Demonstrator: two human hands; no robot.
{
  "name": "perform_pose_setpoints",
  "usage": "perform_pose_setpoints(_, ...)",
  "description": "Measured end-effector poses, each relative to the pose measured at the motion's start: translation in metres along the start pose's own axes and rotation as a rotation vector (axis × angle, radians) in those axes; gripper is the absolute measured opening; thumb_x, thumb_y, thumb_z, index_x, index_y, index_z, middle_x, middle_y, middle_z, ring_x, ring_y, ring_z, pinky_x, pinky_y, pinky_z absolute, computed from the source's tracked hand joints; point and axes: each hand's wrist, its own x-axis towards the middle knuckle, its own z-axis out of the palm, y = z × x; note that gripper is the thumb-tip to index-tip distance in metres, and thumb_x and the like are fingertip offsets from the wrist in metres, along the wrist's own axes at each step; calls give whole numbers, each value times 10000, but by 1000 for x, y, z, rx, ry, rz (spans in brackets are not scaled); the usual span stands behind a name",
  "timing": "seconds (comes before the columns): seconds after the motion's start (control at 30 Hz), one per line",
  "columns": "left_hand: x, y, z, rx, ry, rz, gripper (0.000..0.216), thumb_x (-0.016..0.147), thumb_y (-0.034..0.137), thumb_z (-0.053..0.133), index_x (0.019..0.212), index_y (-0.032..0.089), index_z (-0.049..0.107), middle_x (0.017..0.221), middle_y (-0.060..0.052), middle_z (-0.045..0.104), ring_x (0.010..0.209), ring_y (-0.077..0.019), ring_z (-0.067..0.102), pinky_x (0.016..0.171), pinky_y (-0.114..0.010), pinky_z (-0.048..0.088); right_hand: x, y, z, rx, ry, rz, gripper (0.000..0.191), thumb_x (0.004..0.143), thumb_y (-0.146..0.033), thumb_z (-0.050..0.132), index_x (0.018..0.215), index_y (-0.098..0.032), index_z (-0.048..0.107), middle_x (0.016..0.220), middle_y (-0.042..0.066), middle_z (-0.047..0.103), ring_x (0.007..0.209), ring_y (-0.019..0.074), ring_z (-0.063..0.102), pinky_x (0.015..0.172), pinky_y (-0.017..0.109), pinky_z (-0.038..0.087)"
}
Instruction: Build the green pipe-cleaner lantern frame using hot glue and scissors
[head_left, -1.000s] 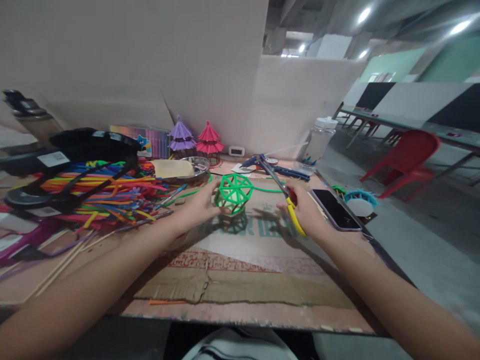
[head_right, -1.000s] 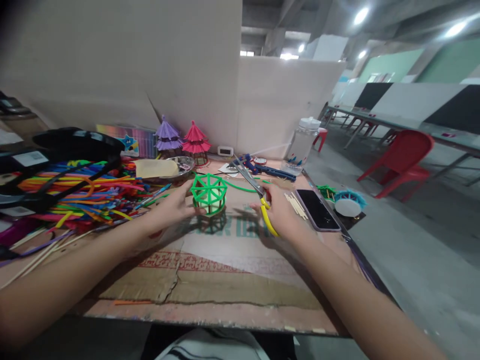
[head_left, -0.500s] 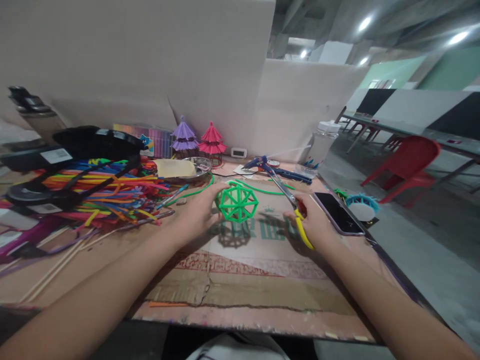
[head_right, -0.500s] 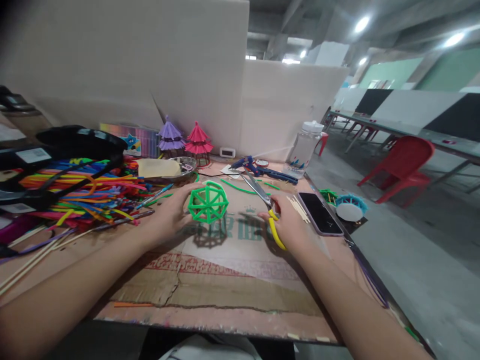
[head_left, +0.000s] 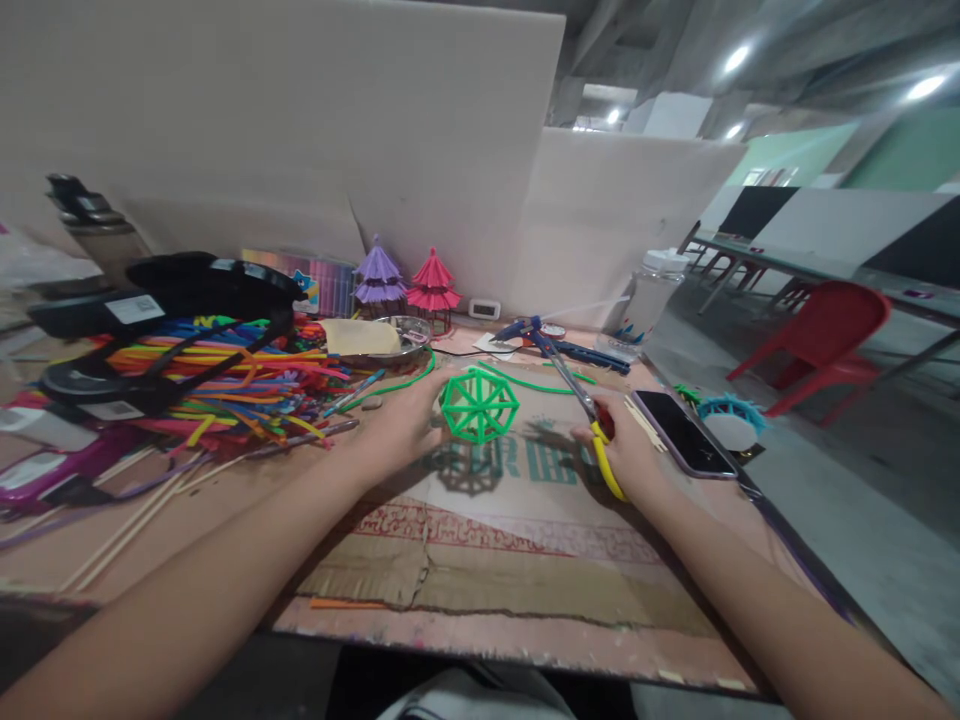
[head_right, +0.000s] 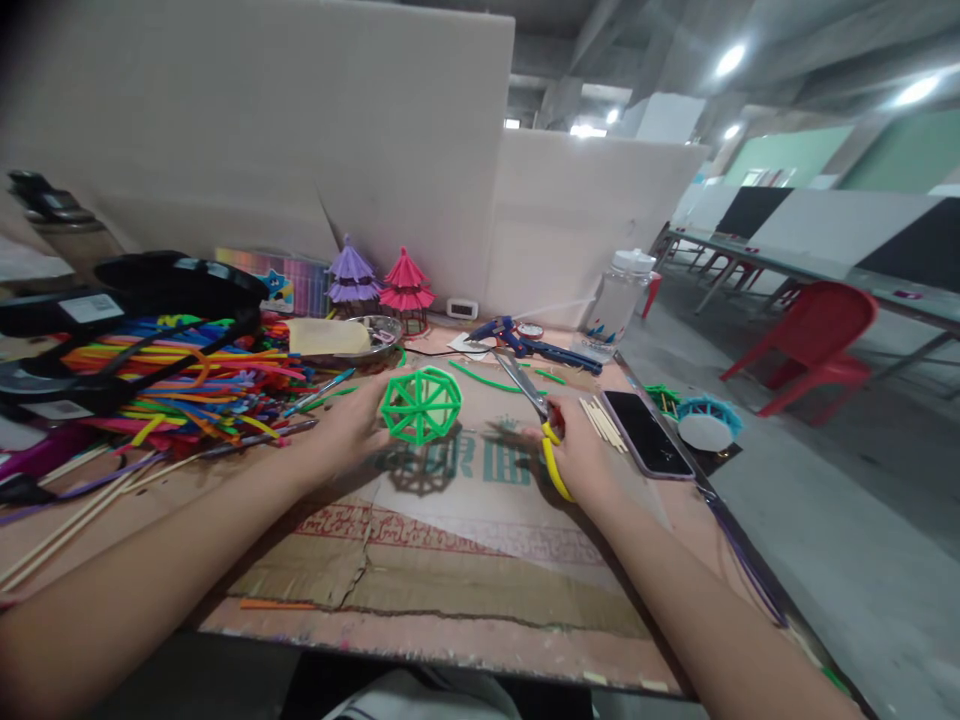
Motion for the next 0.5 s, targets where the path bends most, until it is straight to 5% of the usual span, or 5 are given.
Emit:
perform_pose_setpoints(0.27,1,-5,3,-15,-41,-24,695,834,311,744,1450,260,425,1422,-120,592,1294,-324,584,1079,-486,465,-12,-16,-10,17,-20,-183,460,777,-466,709,1138,-200,606,890,43,604,759,219,543,684,353,462)
perform_pose_setpoints(0.5,5,-12,17,-530,-21,-314,542,805,383,776,1267,230,539,1256,-113,690,1119,-280,693,1000,-495,539,-13,-19,-3,-25,-32,-119,459,809,-512,668,1136,-196,603,907,72,634,764,236,568,684,372,478)
